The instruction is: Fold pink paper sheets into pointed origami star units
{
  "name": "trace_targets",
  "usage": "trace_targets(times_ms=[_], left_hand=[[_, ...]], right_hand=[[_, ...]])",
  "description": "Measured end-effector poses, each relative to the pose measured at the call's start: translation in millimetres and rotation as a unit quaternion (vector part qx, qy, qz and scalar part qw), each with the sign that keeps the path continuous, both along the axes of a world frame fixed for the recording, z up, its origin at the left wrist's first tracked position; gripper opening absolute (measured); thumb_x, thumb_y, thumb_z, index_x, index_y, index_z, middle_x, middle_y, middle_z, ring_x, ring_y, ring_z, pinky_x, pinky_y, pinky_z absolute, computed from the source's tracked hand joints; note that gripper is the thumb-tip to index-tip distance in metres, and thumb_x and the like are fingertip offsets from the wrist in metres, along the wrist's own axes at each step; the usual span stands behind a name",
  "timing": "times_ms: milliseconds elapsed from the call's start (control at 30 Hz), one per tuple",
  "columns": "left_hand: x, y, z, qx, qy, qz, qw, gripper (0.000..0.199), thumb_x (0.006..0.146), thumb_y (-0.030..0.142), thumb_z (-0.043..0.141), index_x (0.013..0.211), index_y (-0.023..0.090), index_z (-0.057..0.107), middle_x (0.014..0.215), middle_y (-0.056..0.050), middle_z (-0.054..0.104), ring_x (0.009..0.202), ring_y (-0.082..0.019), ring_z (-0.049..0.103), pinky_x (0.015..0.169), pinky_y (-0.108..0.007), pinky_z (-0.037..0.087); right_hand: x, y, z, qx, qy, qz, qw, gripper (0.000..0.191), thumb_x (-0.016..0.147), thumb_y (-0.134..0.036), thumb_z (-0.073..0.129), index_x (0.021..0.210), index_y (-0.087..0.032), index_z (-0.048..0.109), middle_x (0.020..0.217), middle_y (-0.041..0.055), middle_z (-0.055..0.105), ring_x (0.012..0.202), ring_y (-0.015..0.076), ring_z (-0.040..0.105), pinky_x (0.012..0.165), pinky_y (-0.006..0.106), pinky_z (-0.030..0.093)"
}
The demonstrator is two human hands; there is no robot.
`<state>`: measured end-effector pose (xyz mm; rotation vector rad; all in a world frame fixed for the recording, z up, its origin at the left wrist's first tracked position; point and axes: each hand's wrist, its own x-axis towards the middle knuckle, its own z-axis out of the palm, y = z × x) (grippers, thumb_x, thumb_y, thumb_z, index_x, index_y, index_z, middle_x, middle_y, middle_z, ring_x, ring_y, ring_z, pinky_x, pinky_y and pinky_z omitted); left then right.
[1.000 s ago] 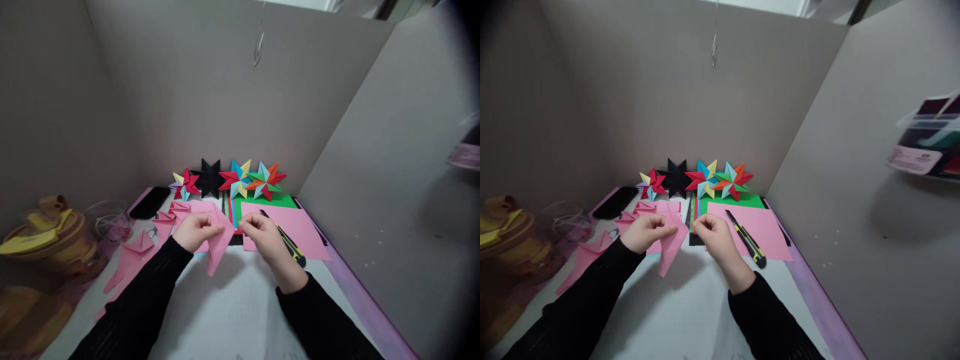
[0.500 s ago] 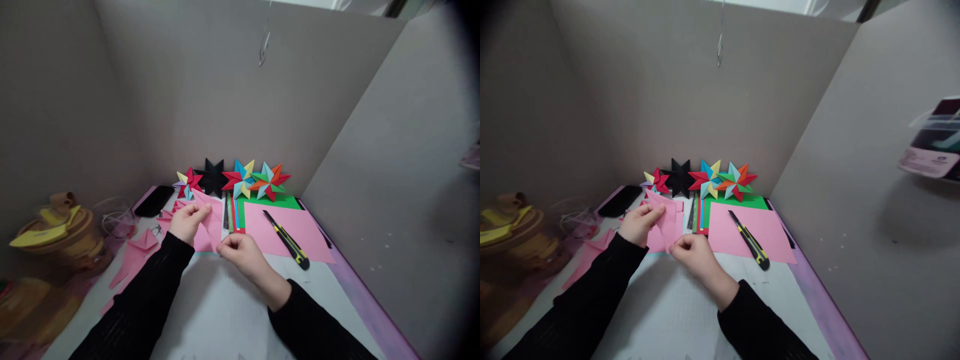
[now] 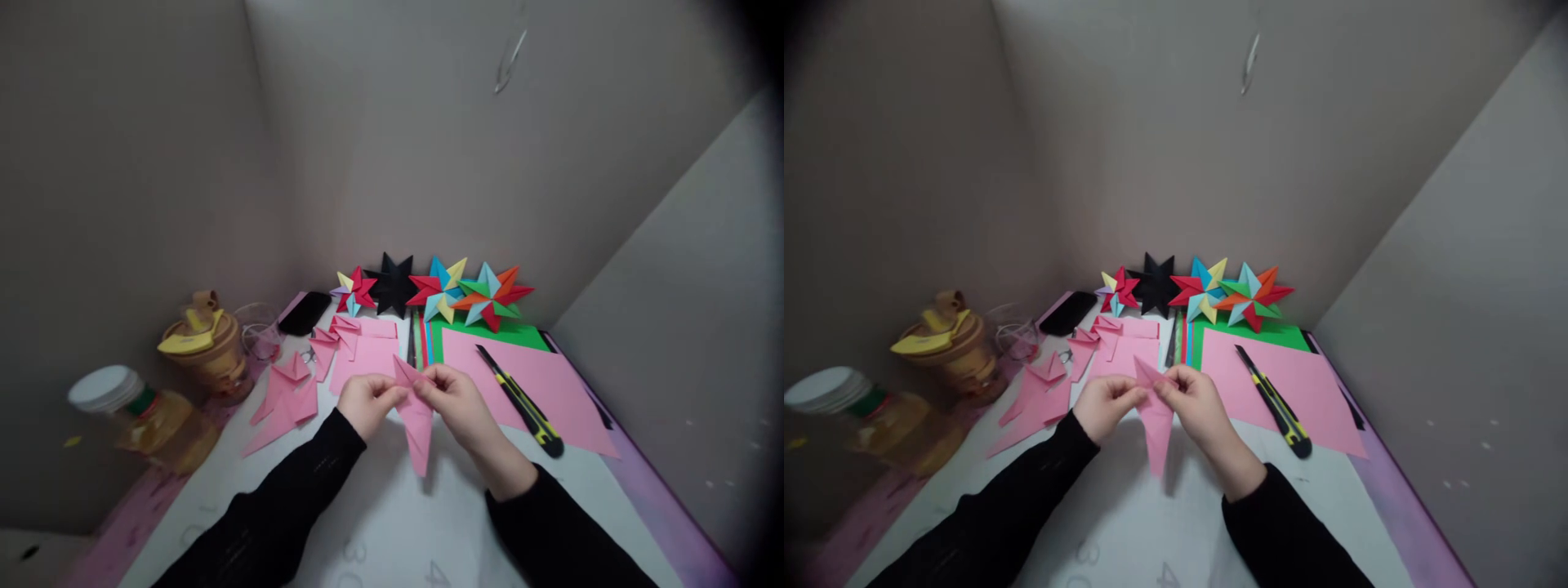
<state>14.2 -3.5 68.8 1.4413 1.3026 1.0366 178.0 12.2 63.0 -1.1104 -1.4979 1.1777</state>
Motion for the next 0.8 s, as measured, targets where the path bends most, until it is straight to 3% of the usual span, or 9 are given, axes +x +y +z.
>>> trace_targets(times_ms=[167,233,300,367,500,600,667,733,800], left_hand=[[-32.4,-26.1,-24.5,-0.025,0.042,0.022,0.999,0.016,0.073,0.029,0.063,0.068,0.016,0.071,0.071,-0.004,0.073,0.072,-0.02,0.066,0.07,-0.028,0.047],[-41.4,-34.8,-31.1,0.012,0.111,0.016,0.994,0.016,0.076,0.029,0.061,0.068,0.018,0.071,0.071,-0.003,0.073,0.071,-0.019,0.066,0.069,-0.028,0.046],[-45.6,-41.4,-35.8,0.102,0.203,0.001,0.974,0.02,0.082,0.028,0.055,0.072,0.019,0.071,0.072,-0.003,0.072,0.069,-0.018,0.064,0.067,-0.029,0.044],[-46.1,-45.8,-39.6,0.233,0.27,-0.017,0.934,0.024,0.087,0.027,0.049,0.075,0.019,0.069,0.069,-0.004,0.07,0.066,-0.018,0.062,0.064,-0.029,0.041],[-43.2,-49.4,-50.4,0.43,0.303,-0.074,0.847,0.032,0.09,0.032,0.043,0.07,0.019,0.064,0.053,-0.003,0.059,0.053,-0.016,0.053,0.053,-0.029,0.031],[-42.3,-50.8,-60.5,0.436,0.287,-0.113,0.845,0.034,0.09,0.036,0.043,0.068,0.019,0.063,0.052,-0.002,0.056,0.051,-0.015,0.049,0.05,-0.029,0.028],[-41.9,-52.0,-65.6,0.424,0.272,-0.126,0.854,0.034,0.088,0.038,0.045,0.066,0.019,0.063,0.052,-0.002,0.056,0.05,-0.015,0.048,0.049,-0.028,0.028],[-40.8,-53.1,-68.4,0.408,0.269,-0.135,0.862,0.035,0.086,0.041,0.049,0.064,0.018,0.063,0.052,-0.003,0.057,0.052,-0.015,0.049,0.051,-0.028,0.032],[-38.8,-53.6,-68.9,0.361,0.29,-0.136,0.876,0.031,0.083,0.043,0.055,0.066,0.018,0.065,0.056,-0.003,0.061,0.059,-0.017,0.054,0.065,-0.033,0.041]], right_hand=[[0.6,10.9,-16.8,-0.044,0.07,-0.082,0.993,0.036,0.07,-0.05,0.068,0.068,-0.017,0.055,0.053,-0.0058,0.042,0.045,0.0083,0.035,0.043,0.022,0.027],[-3.1,17.3,-23.1,-0.058,0.05,-0.077,0.994,0.037,0.071,-0.052,0.064,0.073,-0.016,0.056,0.051,-0.0055,0.043,0.043,0.0084,0.036,0.041,0.022,0.027],[-14.5,22.7,-29.7,-0.071,0.021,-0.053,0.996,0.038,0.07,-0.05,0.063,0.082,-0.014,0.058,0.051,-0.0048,0.047,0.041,0.0094,0.039,0.04,0.022,0.03],[-32.6,27.1,-36.7,-0.073,-0.007,-0.031,0.997,0.039,0.07,-0.045,0.06,0.093,-0.013,0.057,0.05,-0.0054,0.049,0.04,0.0108,0.042,0.039,0.022,0.034],[-69.5,32.0,-50.5,-0.034,-0.083,-0.01,0.996,0.026,0.073,-0.03,0.055,0.095,-0.016,0.055,0.053,-0.0061,0.052,0.041,0.0116,0.045,0.042,0.023,0.038],[-82.7,26.4,-58.6,0.032,-0.141,-0.027,0.989,0.019,0.073,-0.02,0.055,0.09,-0.017,0.06,0.073,0.0016,0.06,0.065,0.0169,0.056,0.064,0.031,0.047],[-84.7,18.1,-62.6,0.082,-0.169,-0.022,0.982,0.021,0.077,-0.016,0.052,0.094,-0.018,0.063,0.089,0.0068,0.061,0.085,0.0214,0.056,0.08,0.037,0.045],[-83.6,10.2,-65.6,0.161,-0.232,0.022,0.959,0.028,0.082,-0.013,0.048,0.103,-0.02,0.064,0.097,0.0092,0.06,0.094,0.0234,0.053,0.085,0.039,0.043],[-81.5,6.9,-67.0,0.222,-0.306,0.069,0.923,0.031,0.083,-0.01,0.048,0.106,-0.021,0.066,0.1,0.0101,0.06,0.096,0.0241,0.051,0.083,0.039,0.044]])
